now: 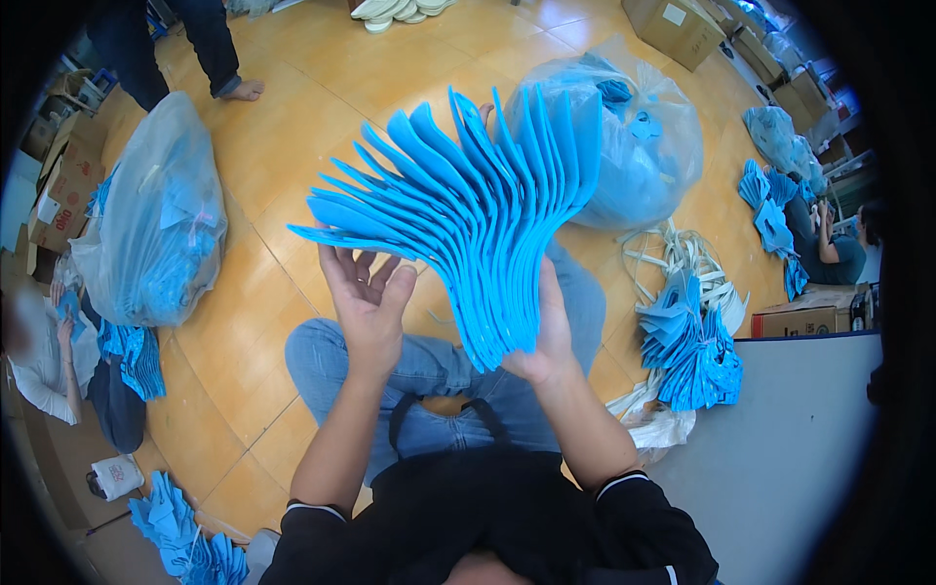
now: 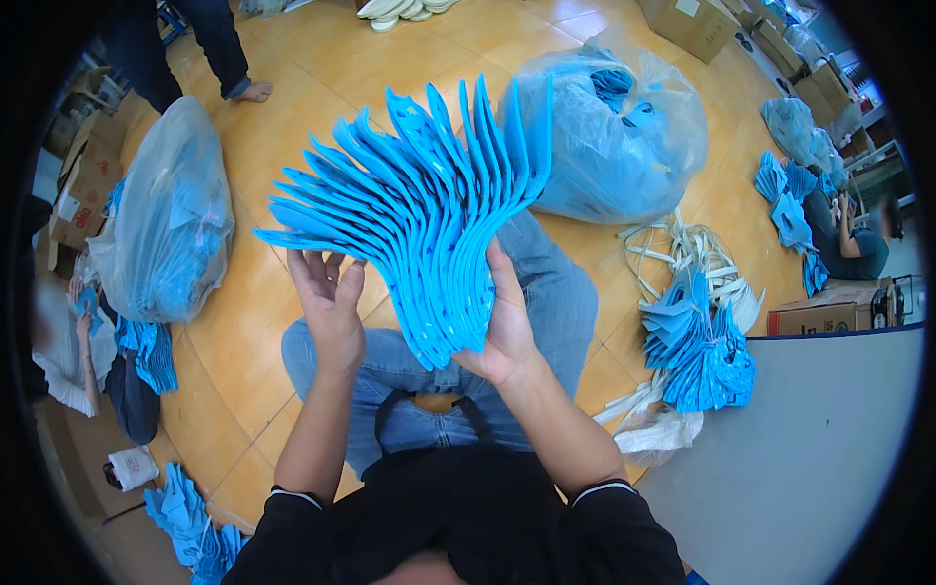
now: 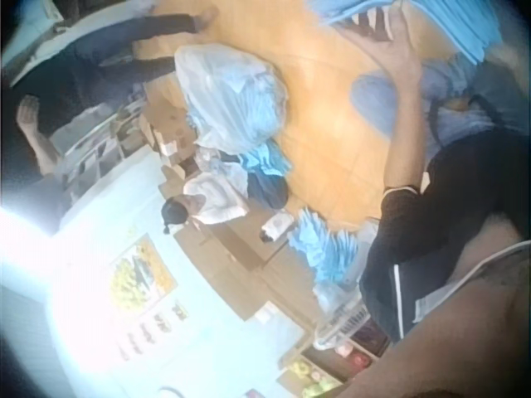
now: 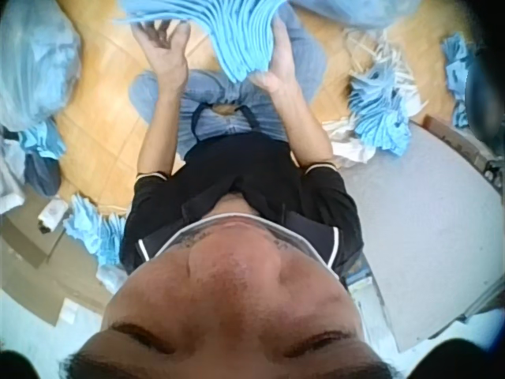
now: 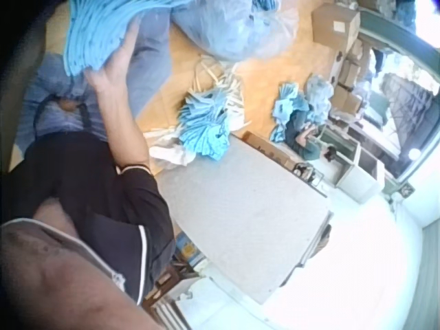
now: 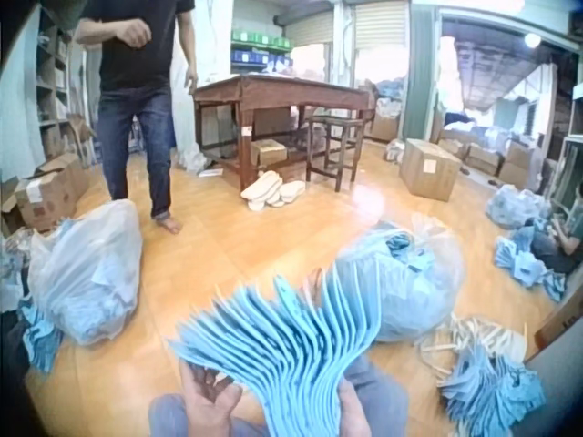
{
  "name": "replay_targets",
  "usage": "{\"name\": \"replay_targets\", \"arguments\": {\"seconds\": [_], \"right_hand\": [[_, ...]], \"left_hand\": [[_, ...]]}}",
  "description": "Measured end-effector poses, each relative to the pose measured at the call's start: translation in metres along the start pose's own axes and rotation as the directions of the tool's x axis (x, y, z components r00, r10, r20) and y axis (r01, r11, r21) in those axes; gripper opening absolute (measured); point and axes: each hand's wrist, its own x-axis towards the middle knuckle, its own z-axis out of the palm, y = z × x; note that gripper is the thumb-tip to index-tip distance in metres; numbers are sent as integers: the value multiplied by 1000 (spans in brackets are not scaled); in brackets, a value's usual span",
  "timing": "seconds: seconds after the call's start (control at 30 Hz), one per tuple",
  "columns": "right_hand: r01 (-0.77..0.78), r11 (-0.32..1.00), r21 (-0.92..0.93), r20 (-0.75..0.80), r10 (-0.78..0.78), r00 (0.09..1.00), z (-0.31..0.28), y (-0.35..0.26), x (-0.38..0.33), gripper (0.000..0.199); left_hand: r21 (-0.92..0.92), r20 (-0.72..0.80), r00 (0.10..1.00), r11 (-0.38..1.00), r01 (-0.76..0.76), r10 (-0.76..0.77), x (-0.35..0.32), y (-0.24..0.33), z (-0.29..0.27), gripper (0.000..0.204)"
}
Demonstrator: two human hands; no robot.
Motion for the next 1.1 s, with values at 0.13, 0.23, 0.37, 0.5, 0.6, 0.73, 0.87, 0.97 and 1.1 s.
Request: {"name": "replay_targets", "arguments": {"seconds": [0.13, 0.23, 0.37, 0.5, 0.6, 0.73, 0.87, 0.97, 1.1], "right_hand": [[-30, 999, 17, 39, 29, 999, 4, 0, 2, 63], [-16, 1000, -3, 44, 16, 999, 6, 0, 3, 64], [-4, 1000, 1, 54, 4, 999, 8, 1, 2, 66], [0, 999, 49, 46, -3, 999, 8, 1, 1, 67], [-11, 999, 52, 95, 6, 995, 6, 1, 1, 66], [19, 996, 88, 29, -22, 999, 4, 3, 2, 69], [22, 997, 76, 67, -28, 997, 2, 5, 2, 64], [58, 990, 126, 37, -64, 997, -1, 7, 3, 61], [97, 993, 61, -5, -97, 995, -3, 8, -1, 55]], "left_hand": [[22, 7, 998, 998, -61, 60, 8, 12, 8, 96], [38, 11, 998, 998, -55, 54, 11, 17, 11, 95], [62, 3, 999, 997, -36, 36, 12, 22, 12, 96], [76, 39, 996, 994, -82, 79, 14, 25, 14, 95], [45, 47, 996, 996, -76, 74, 17, 28, 15, 103], [36, 58, 995, 996, -82, 80, 20, 32, 17, 111], [23, 72, 994, 996, -89, 87, 21, 35, 20, 116], [27, 88, 991, 994, -105, 103, 21, 37, 21, 117], [39, 124, 988, 994, -99, 94, 22, 41, 21, 118]]}}
